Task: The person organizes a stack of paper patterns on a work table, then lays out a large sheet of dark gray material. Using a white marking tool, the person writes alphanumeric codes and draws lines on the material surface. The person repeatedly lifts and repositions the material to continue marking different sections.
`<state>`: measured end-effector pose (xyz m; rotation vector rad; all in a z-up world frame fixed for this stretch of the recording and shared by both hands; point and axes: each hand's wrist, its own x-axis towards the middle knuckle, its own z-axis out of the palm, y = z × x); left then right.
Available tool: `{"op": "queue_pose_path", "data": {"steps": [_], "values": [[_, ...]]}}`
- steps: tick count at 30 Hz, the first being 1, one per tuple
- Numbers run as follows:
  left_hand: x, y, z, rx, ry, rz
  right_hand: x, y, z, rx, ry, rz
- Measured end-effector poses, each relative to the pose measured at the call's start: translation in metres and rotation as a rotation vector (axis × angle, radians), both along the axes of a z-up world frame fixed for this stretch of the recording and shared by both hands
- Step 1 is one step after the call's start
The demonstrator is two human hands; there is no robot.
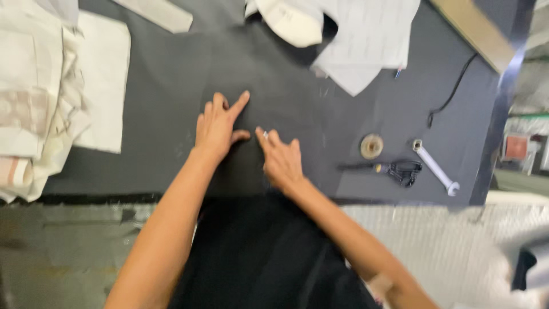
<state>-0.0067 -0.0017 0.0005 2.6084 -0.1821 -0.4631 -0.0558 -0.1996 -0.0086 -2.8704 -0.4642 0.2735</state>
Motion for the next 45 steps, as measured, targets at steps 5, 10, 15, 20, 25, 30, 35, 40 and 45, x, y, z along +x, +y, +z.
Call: {"op": "queue_pose_path", "data": {"steps": [5, 10, 15, 20, 25, 30, 35, 40, 45], "values": [[0.008, -0.002, 0.0, 0.011, -0.017, -0.007, 0.018, -0.044, 0.011, 0.026, 0.032, -0.19], [0.013, 0.0, 0.001, 0.019, 0.008, -0.01, 0.033, -0.033, 0.033, 0.61, 0.452, -0.408], [0.015, -0.002, 0.004, 0.027, 0.058, -0.004, 0.056, 0.007, 0.008, 0.538, 0.174, -0.216], [0.015, -0.003, 0.003, 0.032, 0.113, 0.028, 0.067, 0.023, -0.017, 0.458, 0.077, -0.148], [0.015, -0.003, 0.003, 0.044, 0.131, 0.019, 0.069, 0.029, -0.018, 0.355, 0.08, -0.059], [0.015, -0.002, 0.002, 0.036, 0.088, 0.012, 0.057, 0.026, -0.01, 0.272, 0.071, -0.082], [0.017, -0.003, 0.004, 0.035, 0.126, 0.015, 0.073, 0.029, -0.013, 0.329, 0.051, -0.084], [0.017, -0.004, 0.007, 0.047, 0.136, 0.008, 0.081, 0.022, -0.012, 0.225, -0.016, -0.039], [0.016, -0.003, 0.003, 0.032, 0.108, 0.019, 0.079, 0.018, -0.017, 0.27, -0.034, -0.111]]}}
